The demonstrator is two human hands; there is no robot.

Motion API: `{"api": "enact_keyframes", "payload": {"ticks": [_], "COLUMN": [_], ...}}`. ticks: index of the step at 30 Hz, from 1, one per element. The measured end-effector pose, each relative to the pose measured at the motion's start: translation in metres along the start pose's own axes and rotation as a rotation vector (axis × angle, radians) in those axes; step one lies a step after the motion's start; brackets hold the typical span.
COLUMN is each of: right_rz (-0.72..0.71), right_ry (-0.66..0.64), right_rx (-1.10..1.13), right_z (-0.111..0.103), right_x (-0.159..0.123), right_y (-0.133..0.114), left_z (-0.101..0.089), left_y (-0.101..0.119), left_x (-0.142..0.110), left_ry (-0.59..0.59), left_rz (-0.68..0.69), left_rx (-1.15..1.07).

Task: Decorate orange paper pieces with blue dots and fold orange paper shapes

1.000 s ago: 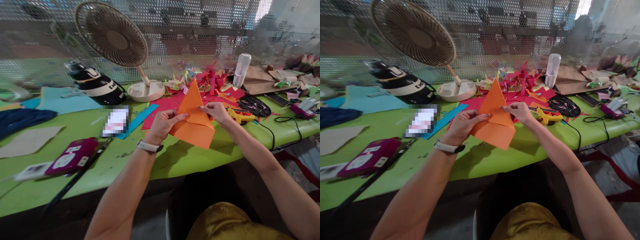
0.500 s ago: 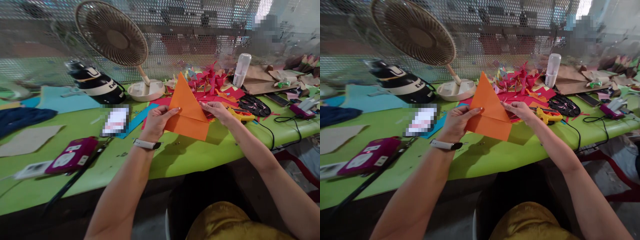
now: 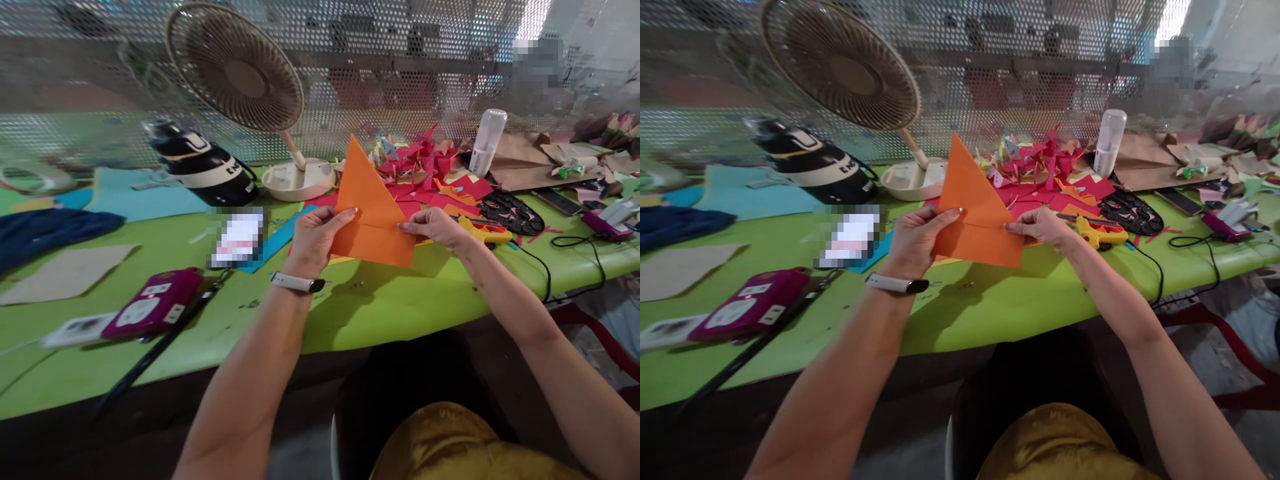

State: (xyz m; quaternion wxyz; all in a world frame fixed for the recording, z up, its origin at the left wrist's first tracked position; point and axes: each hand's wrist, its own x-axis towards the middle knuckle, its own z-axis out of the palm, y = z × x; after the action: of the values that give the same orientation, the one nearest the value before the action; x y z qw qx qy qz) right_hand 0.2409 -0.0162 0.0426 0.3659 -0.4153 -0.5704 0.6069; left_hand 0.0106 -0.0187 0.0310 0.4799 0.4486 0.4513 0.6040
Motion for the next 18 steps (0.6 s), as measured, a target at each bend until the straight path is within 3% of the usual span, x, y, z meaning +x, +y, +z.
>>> {"api": "enact_keyframes", "payload": {"ticks": [11,18], "right_rz": [-0.073,-0.184], "right_ry": [0.161,0.074], "right_rx": [0.106,0.086], "right_z": [-0.012,-0.003], "right_x": [0.003,0.002], "right_y": [-0.002,0.004], "left_z": [-0.001,0.004], "left_y": [0.001,-0.006], "left_x": [0.008,0.004], "left_ry": [0.125,0.095], "left_rz": [0.096,0.123], "left_rx": [-0.147,-0.128]}}
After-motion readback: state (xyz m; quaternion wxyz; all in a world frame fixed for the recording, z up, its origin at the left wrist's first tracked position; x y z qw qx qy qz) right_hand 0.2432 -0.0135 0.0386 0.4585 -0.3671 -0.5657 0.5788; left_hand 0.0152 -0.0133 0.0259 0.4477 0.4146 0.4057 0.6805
